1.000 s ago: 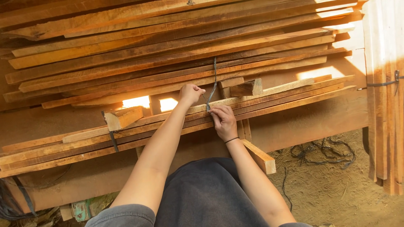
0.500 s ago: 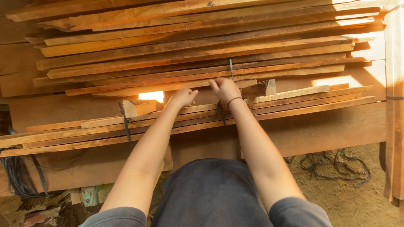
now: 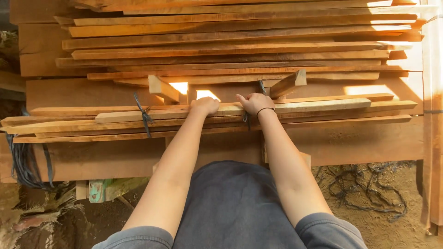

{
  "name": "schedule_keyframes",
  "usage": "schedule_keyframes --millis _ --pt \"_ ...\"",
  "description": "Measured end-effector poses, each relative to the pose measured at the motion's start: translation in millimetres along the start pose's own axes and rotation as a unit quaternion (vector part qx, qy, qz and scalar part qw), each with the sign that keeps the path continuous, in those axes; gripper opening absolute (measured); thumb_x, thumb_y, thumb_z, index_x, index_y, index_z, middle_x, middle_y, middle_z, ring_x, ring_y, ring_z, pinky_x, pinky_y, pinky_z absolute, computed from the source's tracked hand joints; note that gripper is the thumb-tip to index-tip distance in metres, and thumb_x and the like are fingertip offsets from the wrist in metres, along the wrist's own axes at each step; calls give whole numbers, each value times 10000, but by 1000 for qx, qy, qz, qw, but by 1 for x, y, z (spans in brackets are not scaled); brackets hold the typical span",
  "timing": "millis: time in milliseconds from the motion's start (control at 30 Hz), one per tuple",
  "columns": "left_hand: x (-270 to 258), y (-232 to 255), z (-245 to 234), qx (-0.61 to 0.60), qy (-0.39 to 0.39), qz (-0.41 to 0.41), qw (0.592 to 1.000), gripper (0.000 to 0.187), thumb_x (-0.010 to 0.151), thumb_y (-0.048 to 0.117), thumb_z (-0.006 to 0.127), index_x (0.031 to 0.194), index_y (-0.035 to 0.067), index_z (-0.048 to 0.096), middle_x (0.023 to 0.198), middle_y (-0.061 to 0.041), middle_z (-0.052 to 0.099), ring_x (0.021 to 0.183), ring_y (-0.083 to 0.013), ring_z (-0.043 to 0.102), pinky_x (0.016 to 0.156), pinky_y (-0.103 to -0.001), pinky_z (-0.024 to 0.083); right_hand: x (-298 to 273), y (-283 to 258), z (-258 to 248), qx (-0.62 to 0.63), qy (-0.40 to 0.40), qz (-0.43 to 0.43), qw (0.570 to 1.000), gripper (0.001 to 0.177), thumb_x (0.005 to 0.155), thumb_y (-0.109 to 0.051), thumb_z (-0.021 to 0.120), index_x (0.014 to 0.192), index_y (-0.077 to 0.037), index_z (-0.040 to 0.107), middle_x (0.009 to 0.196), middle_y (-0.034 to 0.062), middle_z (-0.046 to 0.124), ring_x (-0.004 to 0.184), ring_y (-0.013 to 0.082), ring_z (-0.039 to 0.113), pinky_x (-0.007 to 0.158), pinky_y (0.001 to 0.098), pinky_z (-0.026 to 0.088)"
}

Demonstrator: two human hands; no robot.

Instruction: Bundling multiple thin strips of wood and securing them together using plastic ties.

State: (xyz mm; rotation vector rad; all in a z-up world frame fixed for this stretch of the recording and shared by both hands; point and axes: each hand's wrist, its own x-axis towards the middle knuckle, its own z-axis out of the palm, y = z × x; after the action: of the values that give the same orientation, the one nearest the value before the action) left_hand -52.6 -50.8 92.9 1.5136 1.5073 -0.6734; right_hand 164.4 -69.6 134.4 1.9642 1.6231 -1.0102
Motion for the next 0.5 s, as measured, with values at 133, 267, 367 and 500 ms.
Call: schedule_keyframes --millis 133,267,367,500 --pt "-60 12 15 17 38 7 999 681 986 419 136 1452 171 567 1481 -46 600 1429 -282 494 1188 -535 254 -1 21 43 20 87 13 996 666 907 -817 400 1108 -306 777 1165 79 763 1229 322 654 1055 428 503" --pt "-49 -5 91 -29 264 49 963 492 991 474 336 1043 220 753 1116 -31 758 1166 -285 654 1068 -487 368 -17 34 90 -27 193 -27 980 588 911 -800 408 960 -360 795 937 57 779 1057 285 720 988 393 461" --pt "-54 -10 125 -48 415 83 905 408 988 444 445 837 241 764 906 -11 783 988 -250 712 1001 -460 423 -25 42 120 -27 321 -52 945 507 973 -716 432 816 -364 761 814 -36 764 954 169 723 947 351 417" --pt "-57 -9 122 -39 440 112 890 456 995 453 431 771 234 762 825 -19 778 904 -265 722 971 -463 442 -21 47 123 -27 367 -88 926 512 972 -690 434 699 -359 715 723 -32 742 889 158 732 949 331 420"
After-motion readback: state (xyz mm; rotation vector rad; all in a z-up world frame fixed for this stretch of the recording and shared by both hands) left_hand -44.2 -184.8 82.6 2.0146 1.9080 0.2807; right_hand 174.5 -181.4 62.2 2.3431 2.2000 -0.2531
